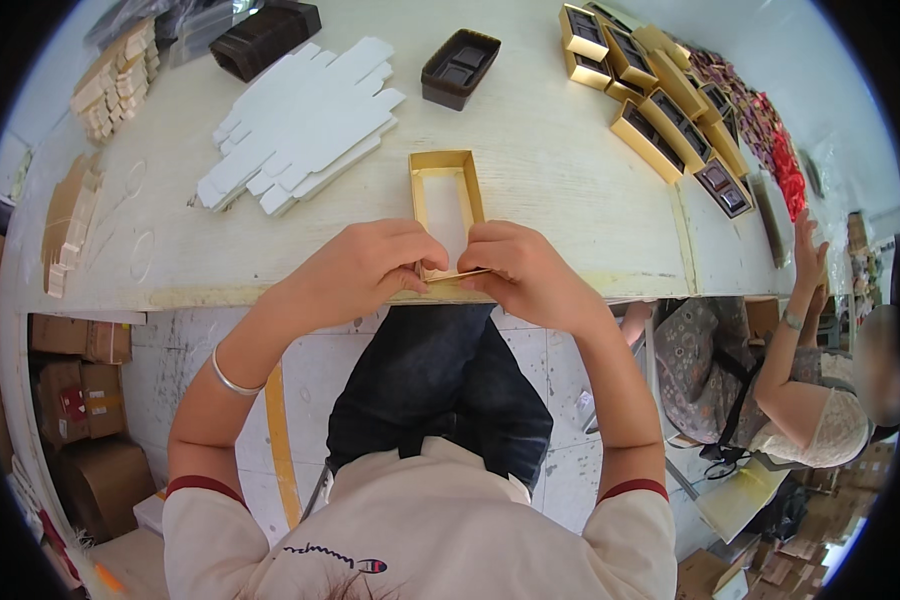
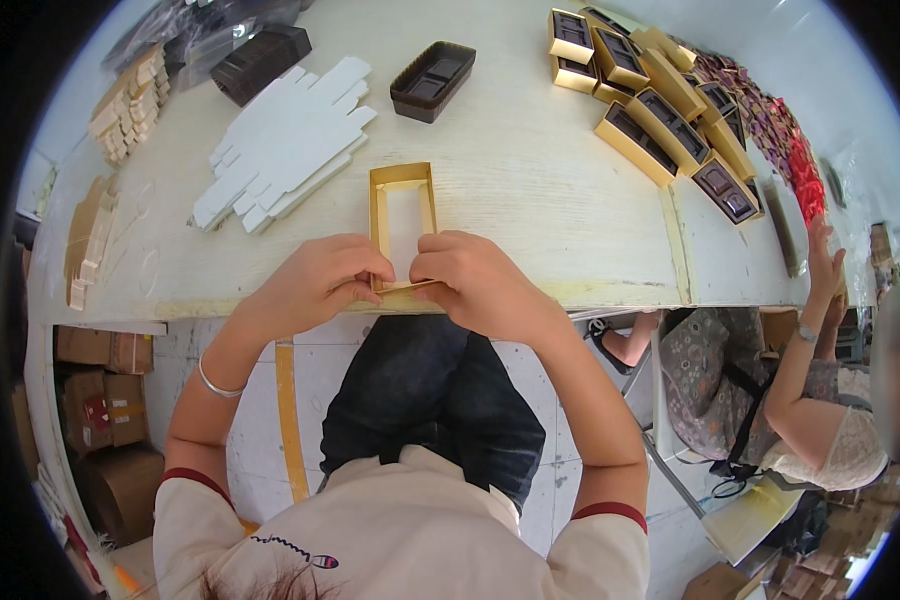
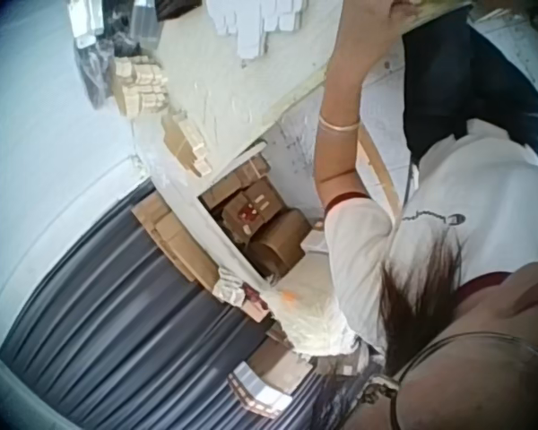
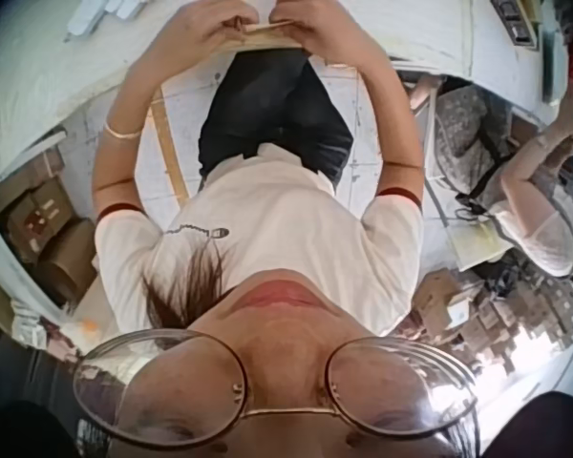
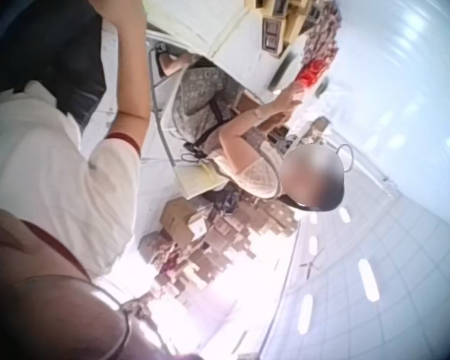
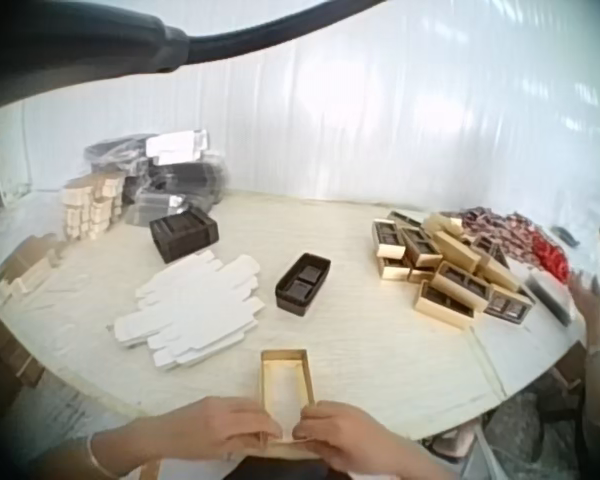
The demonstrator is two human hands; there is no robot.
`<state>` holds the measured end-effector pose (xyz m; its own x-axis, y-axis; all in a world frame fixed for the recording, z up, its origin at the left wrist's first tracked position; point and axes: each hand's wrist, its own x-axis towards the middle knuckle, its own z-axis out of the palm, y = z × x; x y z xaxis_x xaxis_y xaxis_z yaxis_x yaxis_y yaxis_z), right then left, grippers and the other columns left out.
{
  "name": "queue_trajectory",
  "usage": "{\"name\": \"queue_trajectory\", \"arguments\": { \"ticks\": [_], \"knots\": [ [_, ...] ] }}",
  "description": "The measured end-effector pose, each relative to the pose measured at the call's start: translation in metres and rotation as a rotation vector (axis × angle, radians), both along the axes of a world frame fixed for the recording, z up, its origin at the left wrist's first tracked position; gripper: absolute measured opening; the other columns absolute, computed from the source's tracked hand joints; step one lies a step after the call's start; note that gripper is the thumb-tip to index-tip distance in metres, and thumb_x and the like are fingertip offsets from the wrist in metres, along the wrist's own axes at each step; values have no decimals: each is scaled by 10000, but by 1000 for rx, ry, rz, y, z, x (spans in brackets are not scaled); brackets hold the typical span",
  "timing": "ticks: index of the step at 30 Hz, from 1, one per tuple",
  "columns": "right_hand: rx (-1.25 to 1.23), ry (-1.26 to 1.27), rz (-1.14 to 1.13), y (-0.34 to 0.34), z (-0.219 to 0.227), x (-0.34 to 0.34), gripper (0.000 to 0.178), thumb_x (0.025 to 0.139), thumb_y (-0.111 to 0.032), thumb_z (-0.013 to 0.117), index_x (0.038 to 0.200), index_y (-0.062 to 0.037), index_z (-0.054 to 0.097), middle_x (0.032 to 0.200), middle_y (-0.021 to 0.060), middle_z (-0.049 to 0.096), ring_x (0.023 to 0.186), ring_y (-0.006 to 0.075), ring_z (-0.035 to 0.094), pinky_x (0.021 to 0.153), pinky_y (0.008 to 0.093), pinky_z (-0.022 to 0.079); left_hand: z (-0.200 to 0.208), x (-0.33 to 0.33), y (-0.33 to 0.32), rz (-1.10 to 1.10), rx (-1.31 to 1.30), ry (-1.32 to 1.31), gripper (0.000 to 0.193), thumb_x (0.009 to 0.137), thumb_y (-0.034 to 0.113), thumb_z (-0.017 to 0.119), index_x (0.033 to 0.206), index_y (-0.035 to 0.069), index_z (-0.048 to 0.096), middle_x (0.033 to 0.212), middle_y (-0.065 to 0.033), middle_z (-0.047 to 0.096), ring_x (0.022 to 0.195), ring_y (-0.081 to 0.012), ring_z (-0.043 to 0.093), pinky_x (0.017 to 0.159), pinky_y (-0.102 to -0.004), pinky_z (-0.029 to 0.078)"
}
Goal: The person folds flat white cardboard pieces into small rectangular boxes. They then place a dark brown plastic tray into each box and set the completed unit aside on the table.
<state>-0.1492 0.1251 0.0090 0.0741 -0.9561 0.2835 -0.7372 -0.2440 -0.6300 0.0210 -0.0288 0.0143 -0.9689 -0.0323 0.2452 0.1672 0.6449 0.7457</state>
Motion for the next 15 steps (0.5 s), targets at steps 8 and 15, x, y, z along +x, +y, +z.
{"name": "queue_trajectory", "arguments": {
  "ticks": [8, 15],
  "knots": [
    [7, -14, 8, -4, -1, 4, 134, 705, -46, 732, 762, -30, 612, 762, 97, 531, 761, 320, 529, 686, 397, 432, 17, -1, 8, -40, 35, -163, 319, 750, 15, 702, 1042, 70, 587, 967, -84, 623, 836, -253, 605, 739, -340, 500],
    [-9, 70, 219, 0, 19, -7, 213, 768, -154, 750, 882, -12, 637, 900, 90, 614, 865, 293, 557, 782, 359, 444, 26, -1, -25, 170, -685, 176, 715, 602, 209, 850, 1246, 121, 551, 1226, -94, 528, 1167, -309, 462, 1008, -419, 377]
  ]
}}
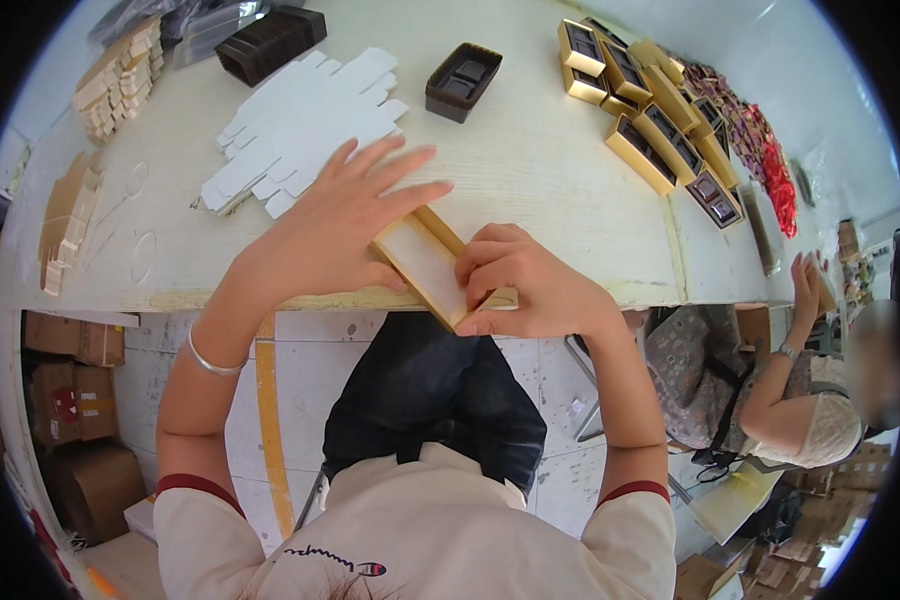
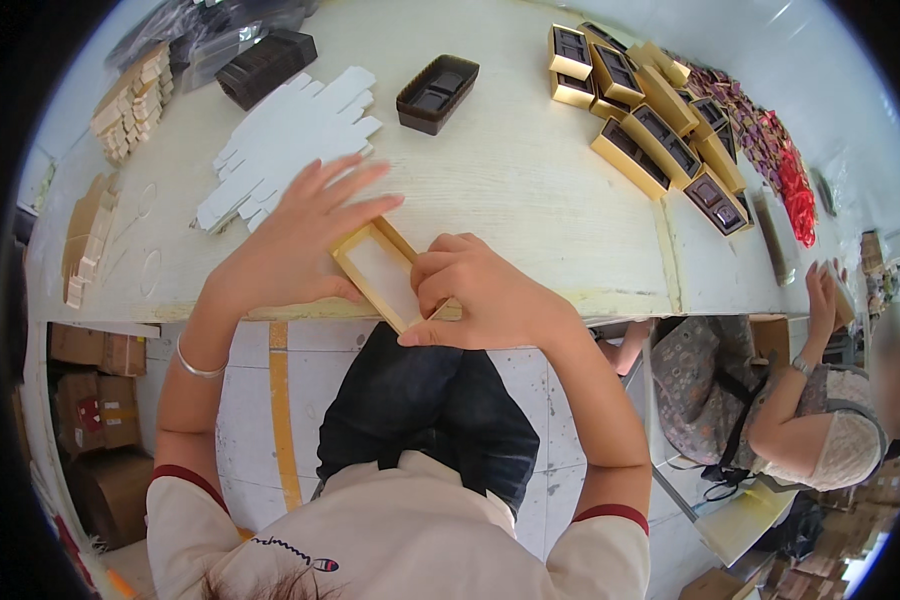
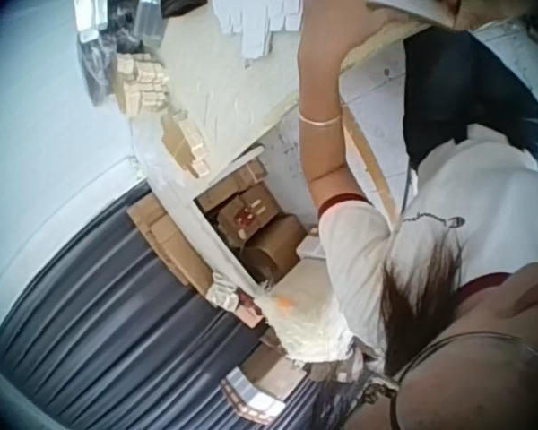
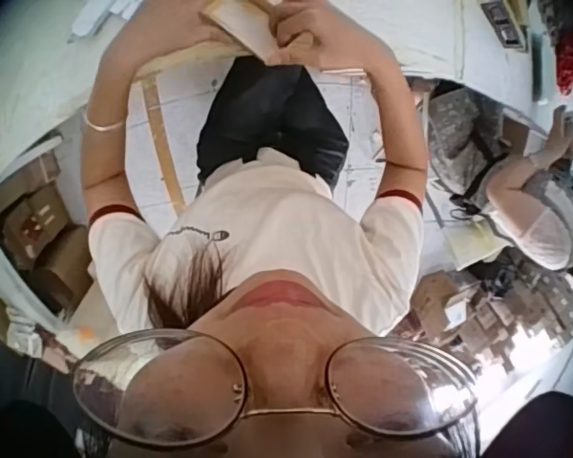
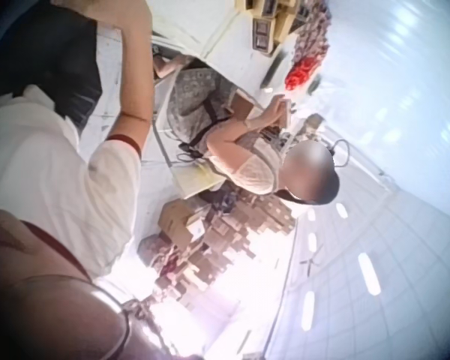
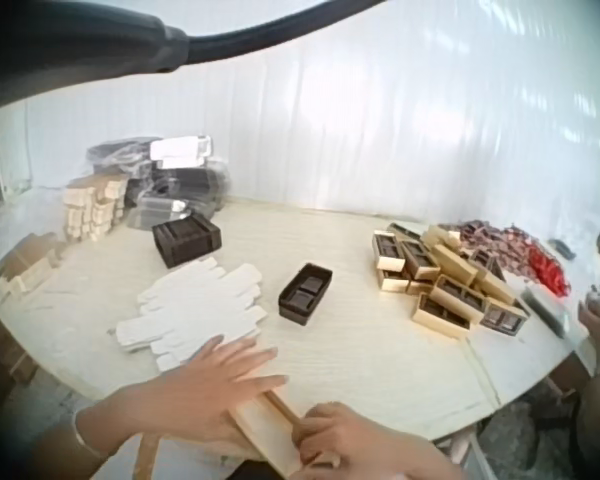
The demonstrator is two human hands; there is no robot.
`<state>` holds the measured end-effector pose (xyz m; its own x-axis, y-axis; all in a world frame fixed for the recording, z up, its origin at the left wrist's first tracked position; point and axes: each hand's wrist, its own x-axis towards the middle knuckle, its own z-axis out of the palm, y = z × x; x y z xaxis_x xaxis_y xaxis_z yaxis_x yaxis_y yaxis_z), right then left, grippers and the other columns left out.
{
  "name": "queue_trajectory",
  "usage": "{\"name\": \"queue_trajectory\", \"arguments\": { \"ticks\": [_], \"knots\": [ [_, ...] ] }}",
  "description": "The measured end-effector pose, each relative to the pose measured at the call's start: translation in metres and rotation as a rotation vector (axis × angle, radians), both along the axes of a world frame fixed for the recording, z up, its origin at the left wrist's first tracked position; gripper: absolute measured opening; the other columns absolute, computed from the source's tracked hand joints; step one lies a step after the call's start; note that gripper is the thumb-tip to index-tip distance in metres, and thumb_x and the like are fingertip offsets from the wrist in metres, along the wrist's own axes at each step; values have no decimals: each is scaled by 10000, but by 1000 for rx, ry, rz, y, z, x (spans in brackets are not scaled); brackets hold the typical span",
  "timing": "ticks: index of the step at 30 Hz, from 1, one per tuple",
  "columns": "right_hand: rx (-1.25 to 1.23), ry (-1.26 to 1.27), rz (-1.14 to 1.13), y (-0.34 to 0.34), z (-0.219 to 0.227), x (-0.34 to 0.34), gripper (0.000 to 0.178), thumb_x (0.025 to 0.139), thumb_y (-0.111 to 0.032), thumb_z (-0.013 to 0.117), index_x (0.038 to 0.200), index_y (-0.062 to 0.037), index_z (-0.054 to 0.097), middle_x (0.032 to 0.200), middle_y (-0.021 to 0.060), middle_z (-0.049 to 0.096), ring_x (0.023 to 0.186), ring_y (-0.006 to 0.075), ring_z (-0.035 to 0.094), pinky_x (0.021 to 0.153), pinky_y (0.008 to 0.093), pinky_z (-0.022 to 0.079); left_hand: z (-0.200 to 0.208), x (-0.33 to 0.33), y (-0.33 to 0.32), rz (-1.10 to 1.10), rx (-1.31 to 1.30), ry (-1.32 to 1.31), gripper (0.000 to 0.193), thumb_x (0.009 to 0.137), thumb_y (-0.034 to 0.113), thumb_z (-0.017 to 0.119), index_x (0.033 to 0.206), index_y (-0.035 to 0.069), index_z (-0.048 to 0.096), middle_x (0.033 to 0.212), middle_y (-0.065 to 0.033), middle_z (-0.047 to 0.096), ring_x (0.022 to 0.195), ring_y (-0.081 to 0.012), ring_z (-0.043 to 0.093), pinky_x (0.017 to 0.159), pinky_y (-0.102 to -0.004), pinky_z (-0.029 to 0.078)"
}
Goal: The person folds flat white cardboard pieces into small rectangular boxes. They then place a dark brown plastic tray into each box and set the completed unit aside on the table.
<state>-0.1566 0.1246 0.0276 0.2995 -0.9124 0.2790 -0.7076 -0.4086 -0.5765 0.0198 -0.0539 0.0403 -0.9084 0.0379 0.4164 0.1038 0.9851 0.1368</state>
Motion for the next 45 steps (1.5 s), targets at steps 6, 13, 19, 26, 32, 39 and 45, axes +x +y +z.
{"name": "queue_trajectory", "arguments": {
  "ticks": [6, 13, 19, 26, 32, 39, 45],
  "knots": [
    [-385, -31, -593, -62, 4, -42, 253, 815, -141, 700, 1027, -8, 661, 1052, 147, 641, 1085, 331, 550, 947, 400, 439, -13, 4, 28, 223, 282, -293, 720, 673, 334, 814, 1276, 89, 505, 1197, -114, 521, 1120, -310, 479, 1009, -442, 333],
    [-291, 749, -664, -144, -20, -73, 86, 795, -133, 673, 743, -67, 658, 855, 49, 622, 892, 235, 553, 751, 352, 436, -46, 13, 42, 187, 500, 53, 771, 672, 238, 816, 1341, 94, 462, 1250, -145, 498, 1158, -348, 459, 1016, -425, 352],
    [-306, 518, -646, -140, 7, -81, 195, 743, -216, 739, 694, -57, 637, 740, 55, 629, 819, 258, 565, 697, 367, 450, -50, 11, 44, 218, 516, 65, 769, 687, 216, 808, 1356, 93, 450, 1272, -145, 491, 1173, -352, 448, 1016, -426, 360],
    [-295, -417, -571, -91, 59, -58, 312, 860, -282, 698, 688, -50, 581, 644, 15, 535, 661, 128, 495, 599, 306, 427, -48, 13, 44, 275, 477, 80, 796, 671, 248, 824, 1359, 110, 448, 1253, -120, 519, 1146, -345, 461, 1002, -428, 369],
    [153, -1206, -579, 39, 47, -20, 211, 923, -238, 635, 835, -61, 562, 721, 15, 596, 650, 95, 553, 593, 248, 463, -43, 11, 46, 250, 639, 44, 812, 669, 198, 821, 1375, 115, 428, 1245, -114, 529, 1127, -348, 486, 975, -427, 385],
    [395, -1410, -547, 45, -11, -15, 213, 970, -223, 570, 871, -34, 573, 792, 63, 648, 649, 121, 590, 627, 254, 494, -32, 5, 40, 111, 725, -61, 802, 670, 93, 800, 1382, 132, 433, 1235, -109, 527, 1114, -321, 516, 947, -389, 434],
    [136, -609, -678, 35, -6, -1, 226, 863, -132, 693, 1029, -1, 612, 806, 49, 588, 686, 145, 562, 610, 280, 468, -35, 8, 28, 165, 464, -101, 831, 653, 153, 824, 1394, 140, 447, 1440, -113, 377, 1184, -324, 476, 986, -404, 428]
  ]
}}
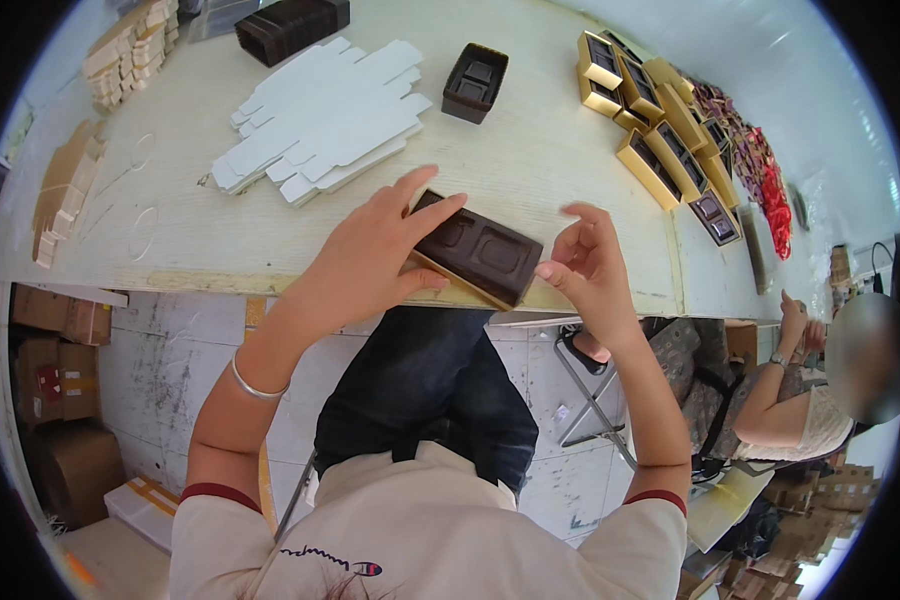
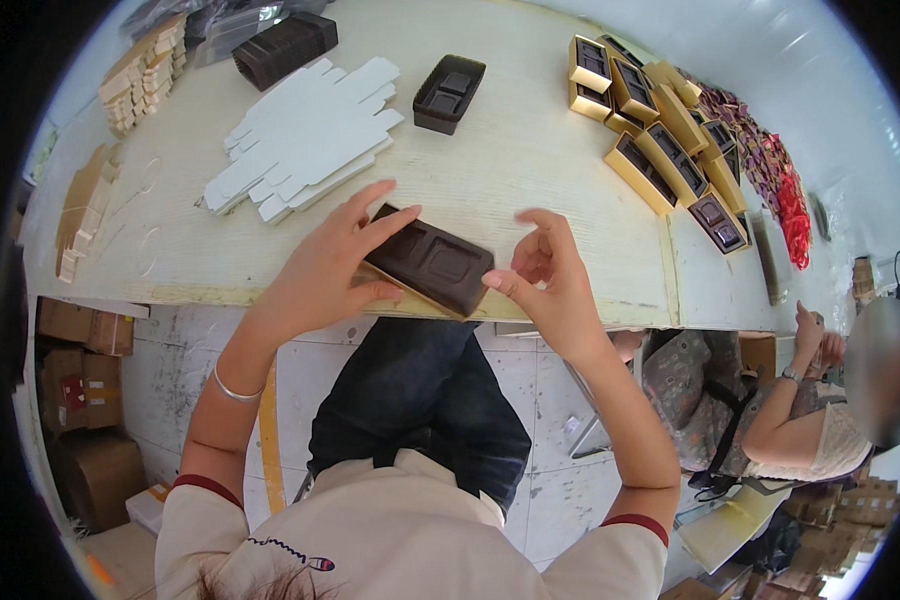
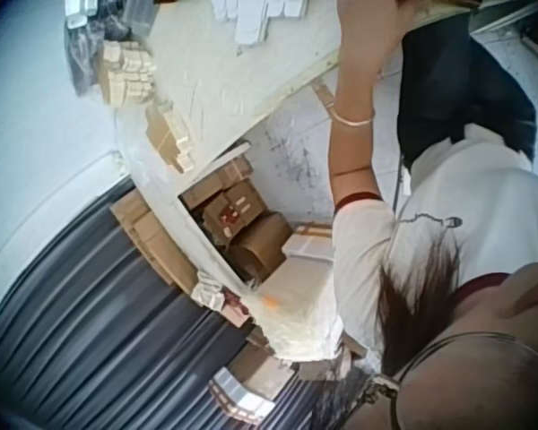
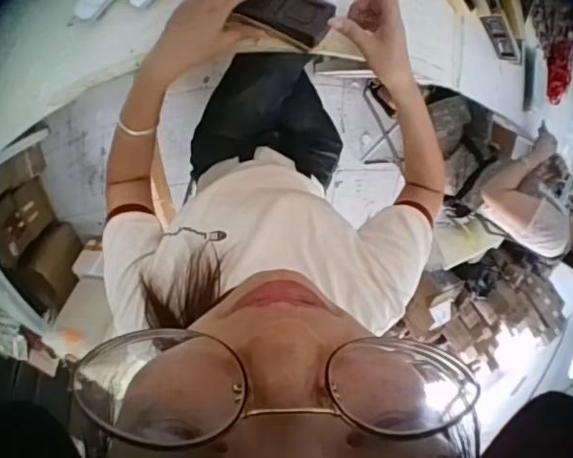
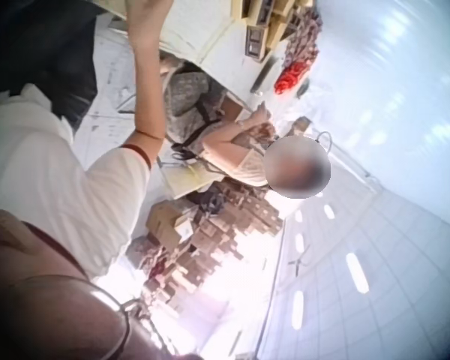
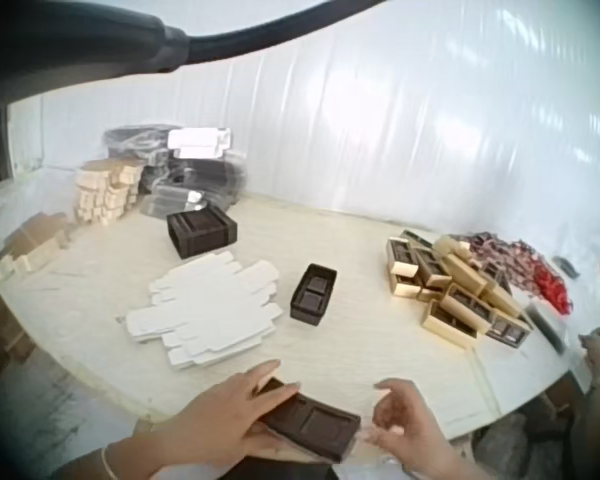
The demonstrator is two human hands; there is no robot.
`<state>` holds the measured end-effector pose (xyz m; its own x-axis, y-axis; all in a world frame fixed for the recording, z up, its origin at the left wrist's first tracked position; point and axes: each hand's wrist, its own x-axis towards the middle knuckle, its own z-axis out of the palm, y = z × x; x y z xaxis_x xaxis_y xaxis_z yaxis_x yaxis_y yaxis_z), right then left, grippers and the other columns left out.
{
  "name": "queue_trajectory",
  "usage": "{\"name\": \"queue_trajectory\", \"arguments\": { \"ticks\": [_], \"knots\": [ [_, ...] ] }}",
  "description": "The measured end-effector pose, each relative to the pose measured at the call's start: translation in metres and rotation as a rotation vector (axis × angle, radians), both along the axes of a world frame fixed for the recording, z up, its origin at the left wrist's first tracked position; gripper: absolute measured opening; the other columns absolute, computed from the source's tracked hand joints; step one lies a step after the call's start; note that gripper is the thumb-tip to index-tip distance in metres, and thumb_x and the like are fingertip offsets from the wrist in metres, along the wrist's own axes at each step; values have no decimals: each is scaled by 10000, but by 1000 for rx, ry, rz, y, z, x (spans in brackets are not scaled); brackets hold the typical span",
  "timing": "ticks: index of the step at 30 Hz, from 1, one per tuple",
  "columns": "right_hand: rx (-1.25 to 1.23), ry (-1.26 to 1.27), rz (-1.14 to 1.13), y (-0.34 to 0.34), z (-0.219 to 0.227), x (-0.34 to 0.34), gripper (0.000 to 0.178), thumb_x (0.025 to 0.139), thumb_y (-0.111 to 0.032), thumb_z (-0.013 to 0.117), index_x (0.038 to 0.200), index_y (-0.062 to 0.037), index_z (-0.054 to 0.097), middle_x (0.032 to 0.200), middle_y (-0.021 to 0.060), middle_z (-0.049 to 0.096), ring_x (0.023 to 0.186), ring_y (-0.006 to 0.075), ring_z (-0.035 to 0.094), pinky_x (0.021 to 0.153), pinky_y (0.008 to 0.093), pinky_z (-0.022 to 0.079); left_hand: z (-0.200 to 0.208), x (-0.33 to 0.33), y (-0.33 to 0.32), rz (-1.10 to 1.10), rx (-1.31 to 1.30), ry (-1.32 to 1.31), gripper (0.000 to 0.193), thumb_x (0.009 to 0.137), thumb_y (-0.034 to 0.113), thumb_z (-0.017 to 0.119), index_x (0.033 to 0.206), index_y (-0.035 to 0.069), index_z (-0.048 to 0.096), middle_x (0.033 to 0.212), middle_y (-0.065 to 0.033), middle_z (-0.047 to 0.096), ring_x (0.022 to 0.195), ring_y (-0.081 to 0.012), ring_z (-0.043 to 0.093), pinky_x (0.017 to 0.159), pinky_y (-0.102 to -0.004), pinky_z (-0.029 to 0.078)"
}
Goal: The person folds flat white cardboard pieces into small rectangular boxes. They then place a dark brown plastic tray into each box and set the completed unit aside on the table.
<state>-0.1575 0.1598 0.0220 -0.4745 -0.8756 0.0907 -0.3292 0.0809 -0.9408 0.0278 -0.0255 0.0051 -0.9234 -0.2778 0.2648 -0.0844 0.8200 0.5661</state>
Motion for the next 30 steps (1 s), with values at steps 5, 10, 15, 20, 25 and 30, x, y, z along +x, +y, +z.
{"name": "queue_trajectory", "arguments": {
  "ticks": [5, 10, 15, 20, 25, 30],
  "knots": [
    [-113, 853, 317, 1, -2, -2, 416, 785, -75, 697, 1184, -20, 594, 820, 123, 520, 733, 291, 554, 660, 356, 481, 0, -3, 17, -24, -55, 26, 889, 676, 438, 799, 1419, 128, 421, 1516, -148, 257, 1334, -404, 316, 1081, -491, 323],
    [-98, 744, 311, -4, 6, 3, 410, 768, -16, 684, 1168, -13, 593, 813, 112, 536, 737, 270, 570, 653, 367, 484, -3, -9, 25, 25, -172, 49, 814, 725, 491, 740, 1402, 140, 454, 1499, -153, 298, 1369, -451, 242, 1096, -537, 285],
    [24, 1086, 404, -5, 21, 7, 512, 662, 31, 672, 1166, -1, 590, 809, 90, 550, 729, 247, 574, 659, 336, 501, 2, -12, 27, -17, -191, 76, 696, 704, 331, 718, 1355, 184, 521, 1445, -157, 396, 1329, -447, 312, 1075, -525, 331],
    [20, 1127, 454, -8, 28, 8, 529, 648, 22, 650, 1173, 19, 583, 828, 83, 567, 770, 241, 591, 665, 319, 510, 4, -14, 22, -43, -232, 75, 712, 645, 278, 714, 1333, 201, 545, 1430, -145, 423, 1307, -439, 349, 1050, -518, 374],
    [25, 692, 489, -13, 21, 1, 459, 722, 51, 659, 1171, -19, 595, 874, 107, 617, 782, 272, 612, 695, 335, 509, 10, -12, 6, -160, -122, 36, 700, 638, 258, 706, 1317, 174, 556, 1430, -139, 427, 1341, -418, 328, 1058, -502, 374],
    [151, 268, 644, -29, 19, -18, 421, 768, 29, 694, 1170, -64, 609, 939, 121, 649, 821, 283, 641, 734, 342, 518, 12, -15, -10, -298, -51, -7, 692, 658, 351, 725, 1296, 134, 568, 1442, -150, 412, 1362, -415, 303, 1078, -496, 344]
  ]
}}
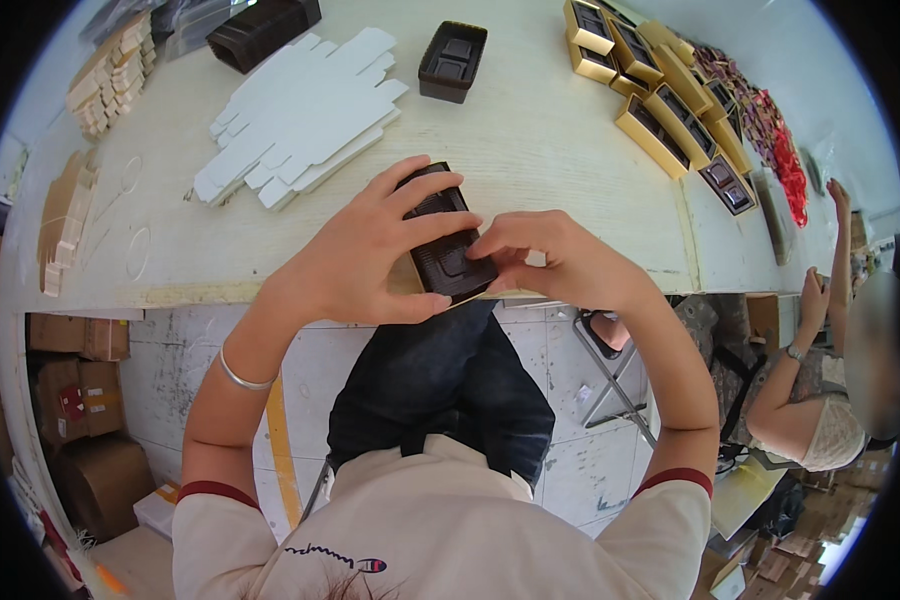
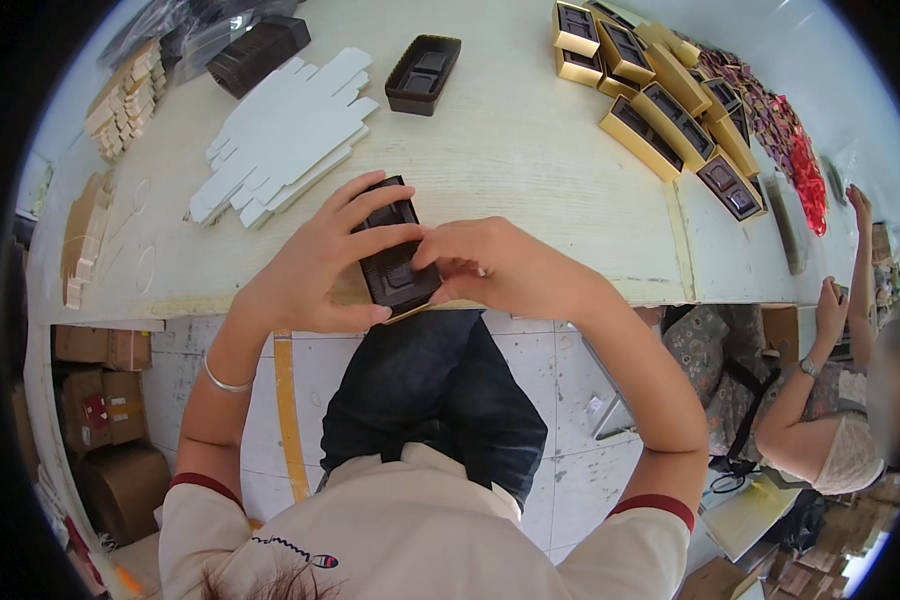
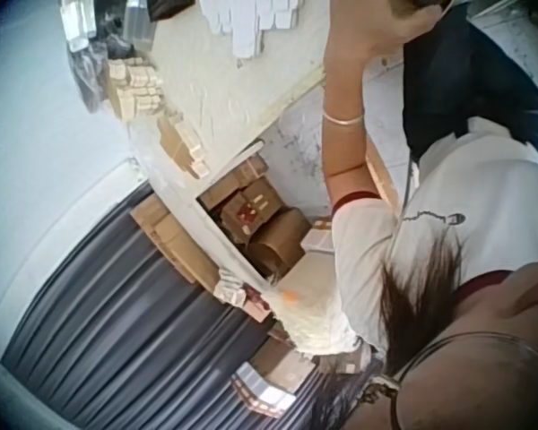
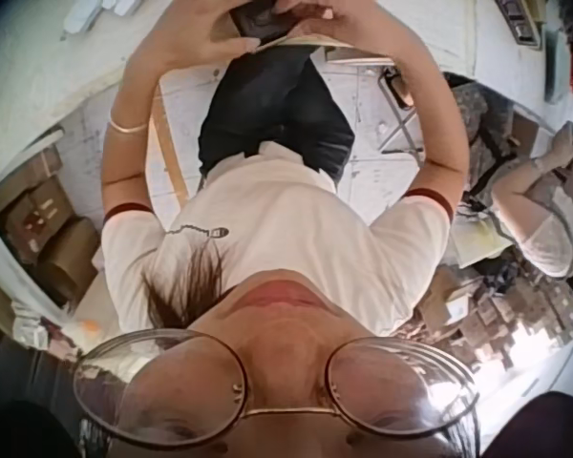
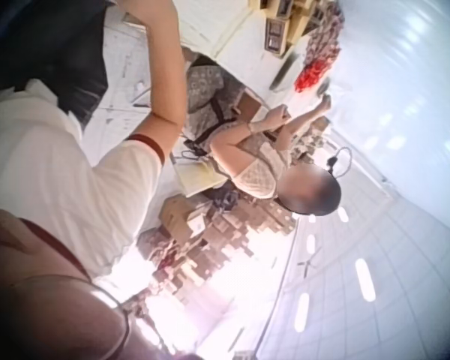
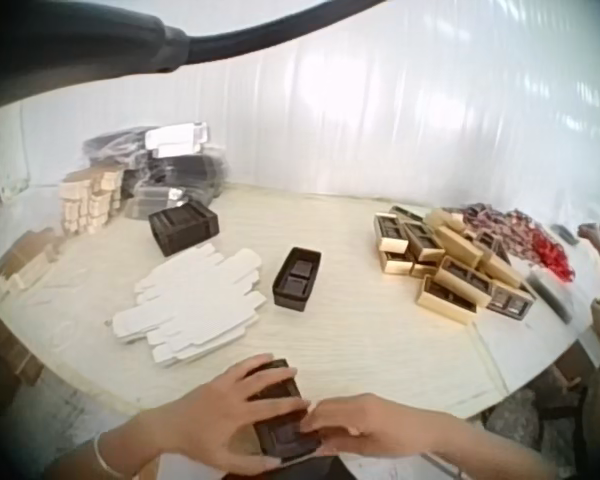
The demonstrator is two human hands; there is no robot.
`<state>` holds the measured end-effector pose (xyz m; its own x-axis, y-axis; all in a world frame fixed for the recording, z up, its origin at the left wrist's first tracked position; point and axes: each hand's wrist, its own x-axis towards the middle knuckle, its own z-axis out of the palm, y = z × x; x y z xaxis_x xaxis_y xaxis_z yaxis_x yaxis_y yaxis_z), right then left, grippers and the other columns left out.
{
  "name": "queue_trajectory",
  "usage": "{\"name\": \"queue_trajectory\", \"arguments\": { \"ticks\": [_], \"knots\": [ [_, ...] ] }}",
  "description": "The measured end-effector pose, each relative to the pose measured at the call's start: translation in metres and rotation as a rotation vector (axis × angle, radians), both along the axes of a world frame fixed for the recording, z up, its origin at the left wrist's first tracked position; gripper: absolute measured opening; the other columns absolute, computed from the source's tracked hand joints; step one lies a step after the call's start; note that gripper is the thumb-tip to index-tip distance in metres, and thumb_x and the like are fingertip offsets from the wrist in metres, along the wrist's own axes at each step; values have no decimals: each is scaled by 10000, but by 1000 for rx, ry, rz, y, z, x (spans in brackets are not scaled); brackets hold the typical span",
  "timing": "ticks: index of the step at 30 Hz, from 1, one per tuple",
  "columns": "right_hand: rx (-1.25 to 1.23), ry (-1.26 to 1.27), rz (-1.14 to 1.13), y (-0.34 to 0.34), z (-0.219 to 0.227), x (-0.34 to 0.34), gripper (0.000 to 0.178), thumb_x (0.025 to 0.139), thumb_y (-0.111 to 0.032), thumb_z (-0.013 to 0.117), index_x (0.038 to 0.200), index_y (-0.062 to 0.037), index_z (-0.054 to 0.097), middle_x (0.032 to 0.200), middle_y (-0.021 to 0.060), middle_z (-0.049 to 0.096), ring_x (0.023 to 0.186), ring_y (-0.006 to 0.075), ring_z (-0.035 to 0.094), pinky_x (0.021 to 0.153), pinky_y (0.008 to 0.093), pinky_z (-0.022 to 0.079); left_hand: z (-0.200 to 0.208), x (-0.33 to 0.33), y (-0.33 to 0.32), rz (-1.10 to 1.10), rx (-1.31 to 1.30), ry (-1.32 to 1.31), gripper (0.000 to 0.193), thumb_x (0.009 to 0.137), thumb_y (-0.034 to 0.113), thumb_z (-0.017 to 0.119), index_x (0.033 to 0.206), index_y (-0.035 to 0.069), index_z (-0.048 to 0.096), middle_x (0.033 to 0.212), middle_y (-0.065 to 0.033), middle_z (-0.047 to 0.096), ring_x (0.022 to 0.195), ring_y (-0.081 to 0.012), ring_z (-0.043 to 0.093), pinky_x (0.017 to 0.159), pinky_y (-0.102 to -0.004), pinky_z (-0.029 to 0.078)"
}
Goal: The person folds flat white cardboard pieces into small rectangular boxes. They then place a dark brown plastic tray into each box and set the completed unit aside on the table.
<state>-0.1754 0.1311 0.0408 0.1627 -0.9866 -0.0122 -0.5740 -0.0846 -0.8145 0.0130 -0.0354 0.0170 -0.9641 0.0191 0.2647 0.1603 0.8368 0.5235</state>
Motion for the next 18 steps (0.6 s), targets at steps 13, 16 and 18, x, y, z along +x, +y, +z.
{"name": "queue_trajectory", "arguments": {
  "ticks": [13, 16, 18],
  "knots": [
    [-480, 776, -382, 21, -47, 80, 771, 748, -512, 672, 1238, 64, 521, 1313, 305, 451, 1104, 404, 530, 924, 423, 441, -7, 16, 28, 199, -455, -69, 1000, 773, 838, 315, 1426, 86, 407, 1501, -194, 300, 1408, -406, 217, 1105, -649, 97],
    [-566, 780, -385, 13, -55, 77, 697, 734, -429, 719, 1196, 61, 538, 1233, 292, 491, 1005, 392, 554, 877, 420, 456, -8, 22, 19, 171, -208, -1, 911, 810, 752, 391, 1415, 72, 411, 1481, -189, 330, 1386, -390, 269, 1108, -628, 126],
    [-524, 673, -429, 19, -41, 61, 618, 664, -273, 758, 1179, 10, 565, 1190, 241, 518, 938, 378, 561, 835, 433, 462, -2, 32, 7, 176, -13, 95, 783, 829, 619, 571, 1387, 84, 450, 1443, -178, 390, 1343, -381, 350, 1110, -592, 198]
  ]
}}
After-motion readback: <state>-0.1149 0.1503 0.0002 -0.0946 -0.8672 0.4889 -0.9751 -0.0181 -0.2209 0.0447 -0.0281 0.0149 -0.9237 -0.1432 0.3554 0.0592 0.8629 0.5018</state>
